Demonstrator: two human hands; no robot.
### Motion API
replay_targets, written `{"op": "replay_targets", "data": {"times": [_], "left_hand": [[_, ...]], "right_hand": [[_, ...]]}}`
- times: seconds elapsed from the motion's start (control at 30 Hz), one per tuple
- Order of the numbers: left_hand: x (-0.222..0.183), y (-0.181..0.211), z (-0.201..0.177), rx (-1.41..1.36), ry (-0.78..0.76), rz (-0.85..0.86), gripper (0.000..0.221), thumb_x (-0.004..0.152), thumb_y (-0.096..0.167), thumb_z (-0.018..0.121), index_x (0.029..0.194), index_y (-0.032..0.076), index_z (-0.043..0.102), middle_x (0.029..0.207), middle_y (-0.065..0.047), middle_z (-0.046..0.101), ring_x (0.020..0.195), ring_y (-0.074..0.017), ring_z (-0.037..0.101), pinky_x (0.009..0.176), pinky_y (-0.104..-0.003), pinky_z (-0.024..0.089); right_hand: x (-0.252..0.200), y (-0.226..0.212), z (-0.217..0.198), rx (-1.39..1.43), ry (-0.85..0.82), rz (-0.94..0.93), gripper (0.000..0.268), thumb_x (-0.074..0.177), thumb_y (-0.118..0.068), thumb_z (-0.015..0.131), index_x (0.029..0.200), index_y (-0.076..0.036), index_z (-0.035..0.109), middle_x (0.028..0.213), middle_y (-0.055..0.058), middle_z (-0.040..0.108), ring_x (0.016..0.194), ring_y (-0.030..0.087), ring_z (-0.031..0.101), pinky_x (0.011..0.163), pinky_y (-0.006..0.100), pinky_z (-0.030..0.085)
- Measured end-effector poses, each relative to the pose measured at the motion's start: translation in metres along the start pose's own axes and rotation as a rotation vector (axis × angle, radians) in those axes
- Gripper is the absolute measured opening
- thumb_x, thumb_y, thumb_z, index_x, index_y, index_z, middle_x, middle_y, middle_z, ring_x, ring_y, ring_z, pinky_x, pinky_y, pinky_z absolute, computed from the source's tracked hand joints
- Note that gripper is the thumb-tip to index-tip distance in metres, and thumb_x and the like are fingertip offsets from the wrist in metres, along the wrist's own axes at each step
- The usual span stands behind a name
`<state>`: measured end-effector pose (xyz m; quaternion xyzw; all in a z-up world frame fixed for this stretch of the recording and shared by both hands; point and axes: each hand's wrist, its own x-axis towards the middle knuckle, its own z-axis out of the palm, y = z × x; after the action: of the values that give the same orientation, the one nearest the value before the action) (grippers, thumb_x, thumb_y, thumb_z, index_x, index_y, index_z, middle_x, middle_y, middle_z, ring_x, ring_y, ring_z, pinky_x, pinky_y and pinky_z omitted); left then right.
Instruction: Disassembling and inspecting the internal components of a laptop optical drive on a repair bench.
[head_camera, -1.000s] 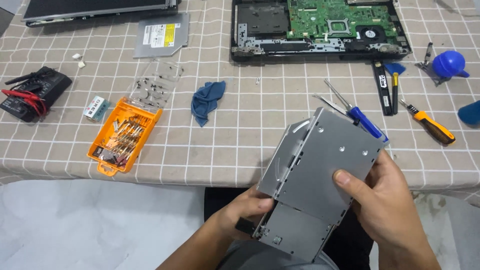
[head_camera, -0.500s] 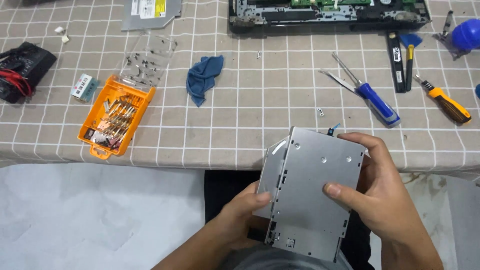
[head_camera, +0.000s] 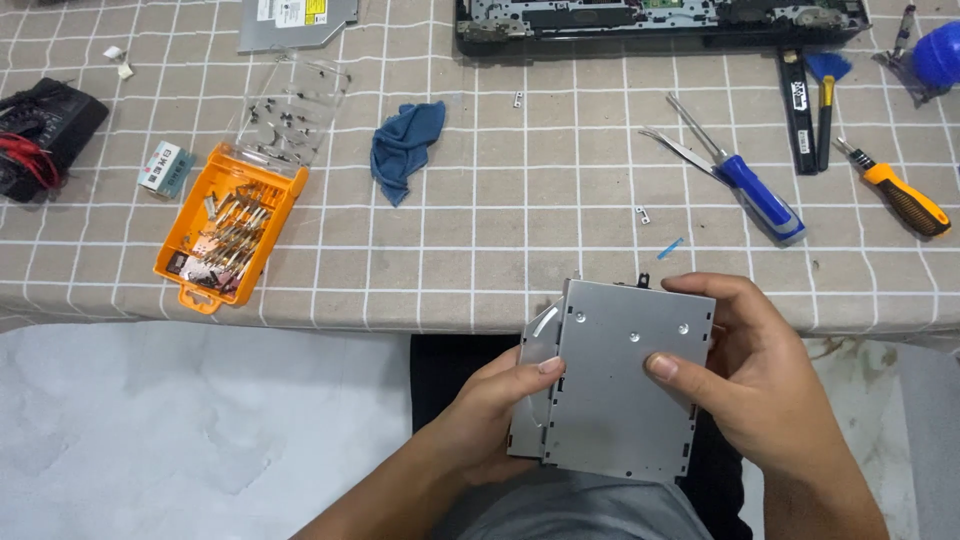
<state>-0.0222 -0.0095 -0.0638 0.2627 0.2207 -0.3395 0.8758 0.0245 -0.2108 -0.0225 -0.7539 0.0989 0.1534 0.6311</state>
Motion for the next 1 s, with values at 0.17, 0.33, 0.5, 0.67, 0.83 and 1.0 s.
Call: {"op": "replay_targets", "data": {"times": [0.17,0.33,0.5,0.67,0.83,1.0], "left_hand": [[-0.002,0.004,0.004,0.052,0.014,-0.001,0.055,0.081,0.025,0.058,0.132,0.005,0.050,0.110,-0.014,0.060,0.093,-0.0304,0.062,0.064,-0.040,0.052],[0.002,0.000,-0.004,-0.015,-0.078,0.016,0.048,0.091,0.030,0.051,0.132,0.004,0.051,0.111,-0.014,0.062,0.095,-0.0300,0.062,0.072,-0.042,0.053],[0.005,-0.003,-0.004,-0.083,-0.251,0.003,0.066,0.097,0.053,0.032,0.142,0.006,0.044,0.124,-0.014,0.059,0.110,-0.0257,0.059,0.091,-0.040,0.049],[-0.002,0.006,0.005,-0.011,-0.316,-0.003,0.074,0.093,0.064,0.023,0.147,0.016,0.038,0.121,-0.010,0.058,0.106,-0.0233,0.057,0.089,-0.033,0.046],[0.009,-0.003,-0.030,-0.095,-0.345,0.026,0.072,0.095,0.064,0.025,0.139,0.012,0.048,0.108,-0.009,0.064,0.094,-0.0232,0.063,0.075,-0.032,0.051],[0.007,-0.001,-0.026,-0.219,0.110,0.093,0.067,0.083,0.052,0.047,0.129,0.005,0.058,0.109,-0.017,0.065,0.099,-0.0369,0.062,0.079,-0.047,0.049]], "right_hand": [[-0.002,-0.007,0.002,-0.008,0.023,0.053,0.059,0.067,0.004,0.072,0.123,-0.007,0.058,0.086,0.015,0.061,0.073,0.023,0.060,0.061,0.034,0.051],[-0.003,-0.004,0.003,-0.015,0.037,0.058,0.062,0.067,0.004,0.070,0.125,-0.009,0.055,0.093,0.014,0.060,0.076,0.024,0.059,0.065,0.035,0.050],[-0.013,-0.009,-0.006,-0.664,-0.218,-0.690,0.121,0.038,-0.046,0.092,0.141,-0.016,0.035,0.154,0.019,0.016,0.146,0.036,0.018,0.113,0.049,0.025],[-0.011,-0.012,0.003,-0.728,-0.266,-0.736,0.134,0.040,-0.039,0.100,0.145,-0.014,0.023,0.156,0.016,0.018,0.146,0.037,0.016,0.113,0.053,0.021],[-0.011,-0.013,0.003,-0.499,-0.137,-0.562,0.134,0.038,-0.039,0.089,0.145,-0.008,0.015,0.154,0.013,0.019,0.144,0.030,0.024,0.107,0.043,0.032],[-0.011,-0.002,-0.001,0.051,-0.216,-0.390,0.126,0.049,-0.025,0.082,0.149,-0.010,0.008,0.131,0.017,0.044,0.127,0.029,0.048,0.106,0.041,0.040]]}}
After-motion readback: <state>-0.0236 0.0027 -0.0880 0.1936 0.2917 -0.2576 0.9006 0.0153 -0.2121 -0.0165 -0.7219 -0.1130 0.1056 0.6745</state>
